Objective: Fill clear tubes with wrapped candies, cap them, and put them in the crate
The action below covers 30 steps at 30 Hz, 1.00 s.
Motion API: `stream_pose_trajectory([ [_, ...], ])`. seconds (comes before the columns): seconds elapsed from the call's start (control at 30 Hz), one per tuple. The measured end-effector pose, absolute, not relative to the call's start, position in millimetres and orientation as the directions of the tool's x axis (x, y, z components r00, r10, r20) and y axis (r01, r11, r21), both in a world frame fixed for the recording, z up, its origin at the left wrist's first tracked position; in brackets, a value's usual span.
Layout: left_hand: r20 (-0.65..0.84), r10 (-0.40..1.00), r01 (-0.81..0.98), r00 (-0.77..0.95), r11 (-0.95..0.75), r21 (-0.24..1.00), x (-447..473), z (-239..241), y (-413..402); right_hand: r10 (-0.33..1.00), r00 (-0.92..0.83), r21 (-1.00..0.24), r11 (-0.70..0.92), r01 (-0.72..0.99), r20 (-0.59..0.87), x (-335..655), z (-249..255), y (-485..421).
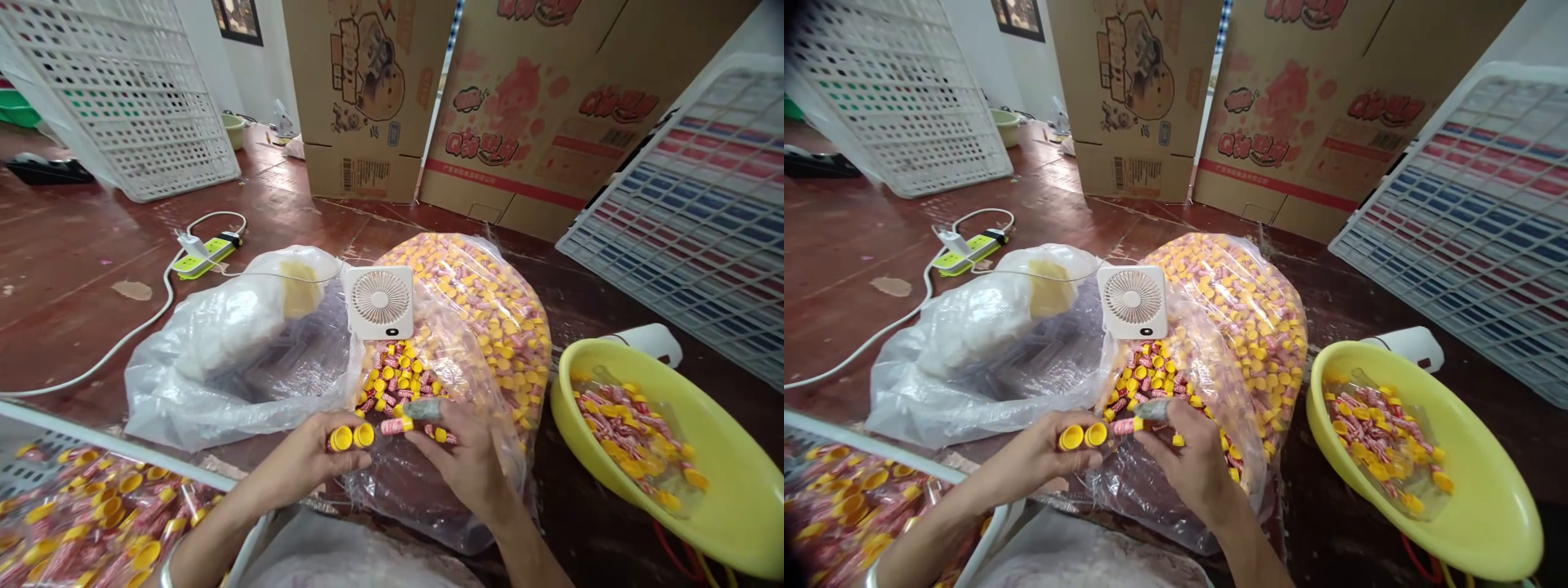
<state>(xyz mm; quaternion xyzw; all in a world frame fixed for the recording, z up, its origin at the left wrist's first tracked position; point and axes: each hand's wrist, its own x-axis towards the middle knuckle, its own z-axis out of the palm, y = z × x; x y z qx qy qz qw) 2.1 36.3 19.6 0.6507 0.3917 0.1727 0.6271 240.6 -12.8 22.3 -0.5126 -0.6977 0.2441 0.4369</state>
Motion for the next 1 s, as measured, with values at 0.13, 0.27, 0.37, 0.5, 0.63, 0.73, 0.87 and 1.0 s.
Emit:
stream_pose_trajectory([
  [0.13, -0.243, 0.692, 0.058, 0.68, 0.28, 0.958, 17.6, 16.3, 28.1, 0.887, -0.291, -0.739, 0.46, 0.493, 0.358, 232.2, 34.5, -10.6],
  [0.27, -0.301, 0.711, -0.18, 0.635, 0.515, 0.838, 28.2, 11.1, 22.1, 0.864, -0.36, -0.645, 0.503, 0.575, 0.352, 222.8, 24.6, -16.1],
  [0.37, -0.351, 0.717, -0.272, 0.602, 0.597, 0.755, 33.7, 7.7, 16.9, 0.861, -0.31, -0.573, 0.501, 0.649, 0.402, 214.2, 13.7, -19.7],
  [0.5, -0.352, 0.669, -0.347, 0.654, 0.679, 0.648, 34.4, 4.1, 14.1, 0.857, -0.247, -0.57, 0.49, 0.659, 0.452, 206.5, 9.2, -19.3],
  [0.63, -0.379, 0.629, -0.422, 0.679, 0.756, 0.5, 31.5, -2.8, 15.1, 0.875, -0.265, -0.61, 0.474, 0.634, 0.405, 204.0, 11.6, -15.1],
  [0.73, -0.435, 0.633, -0.498, 0.641, 0.773, 0.392, 28.1, -6.5, 13.3, 0.864, -0.386, -0.63, 0.501, 0.594, 0.324, 202.0, 14.2, -10.8],
  [0.87, -0.443, 0.659, -0.514, 0.608, 0.752, 0.413, -7.6, -5.3, 5.1, 0.84, -0.486, -0.649, 0.511, 0.564, 0.24, 204.5, 13.7, -7.0],
  [1.0, -0.512, 0.843, -0.563, 0.165, 0.507, 0.653, -112.3, -5.1, -4.1, 0.925, -0.262, -0.604, 0.379, 0.701, 0.275, 237.1, -5.6, -6.4],
])
